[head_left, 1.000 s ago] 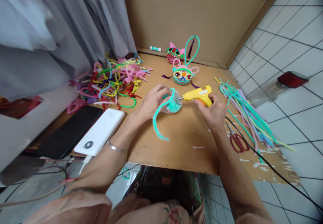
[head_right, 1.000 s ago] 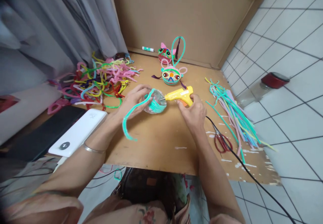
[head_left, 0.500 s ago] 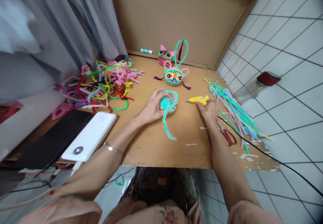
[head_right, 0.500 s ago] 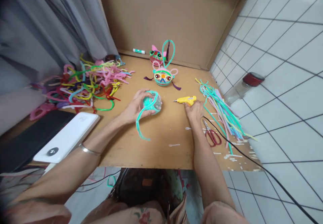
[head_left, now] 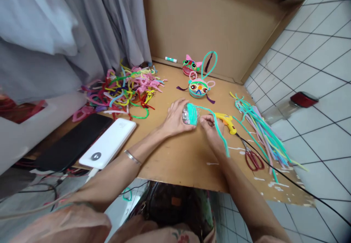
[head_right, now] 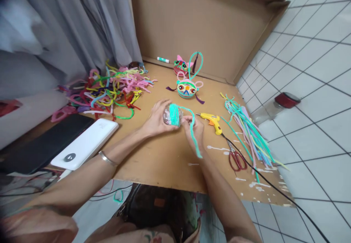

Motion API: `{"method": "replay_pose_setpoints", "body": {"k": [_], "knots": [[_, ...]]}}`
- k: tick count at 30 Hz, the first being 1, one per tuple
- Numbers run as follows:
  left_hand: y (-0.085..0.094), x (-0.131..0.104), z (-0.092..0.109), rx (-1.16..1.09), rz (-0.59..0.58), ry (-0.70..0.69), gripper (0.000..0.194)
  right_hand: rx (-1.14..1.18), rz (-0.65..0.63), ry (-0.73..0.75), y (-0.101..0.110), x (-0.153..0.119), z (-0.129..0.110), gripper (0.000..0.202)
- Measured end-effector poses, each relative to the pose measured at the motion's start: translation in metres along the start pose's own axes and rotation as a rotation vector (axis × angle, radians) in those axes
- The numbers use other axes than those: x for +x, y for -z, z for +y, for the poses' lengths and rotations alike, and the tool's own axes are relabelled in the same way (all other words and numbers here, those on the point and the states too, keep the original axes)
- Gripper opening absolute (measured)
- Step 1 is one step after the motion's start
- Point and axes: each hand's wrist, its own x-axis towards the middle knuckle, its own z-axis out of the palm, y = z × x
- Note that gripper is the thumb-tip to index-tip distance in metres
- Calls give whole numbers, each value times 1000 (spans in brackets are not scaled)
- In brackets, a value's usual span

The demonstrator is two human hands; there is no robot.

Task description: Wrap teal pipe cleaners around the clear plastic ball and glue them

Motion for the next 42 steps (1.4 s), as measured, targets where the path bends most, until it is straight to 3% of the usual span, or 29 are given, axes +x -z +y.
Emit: {"method": "replay_pose_setpoints", "body": {"k": [9, 15, 27, 32, 42], "knots": [[6, -1, 6, -107, -103, -33, 84, 196, 30, -108, -13, -11, -4, 25], [14, -1, 19, -111, -166, 59, 74, 137, 58, -10, -17, -17, -7, 19], [15, 0, 19, -185, -83, 155, 54, 103, -36, 148, -17, -20, 0, 18], [23, 0, 24, -249, -128, 246, 50, 117, -47, 245, -22, -26, -1, 18], [22, 5, 23, -272, -51, 367, 49, 102, -166, 320, -16, -31, -3, 18]]}}
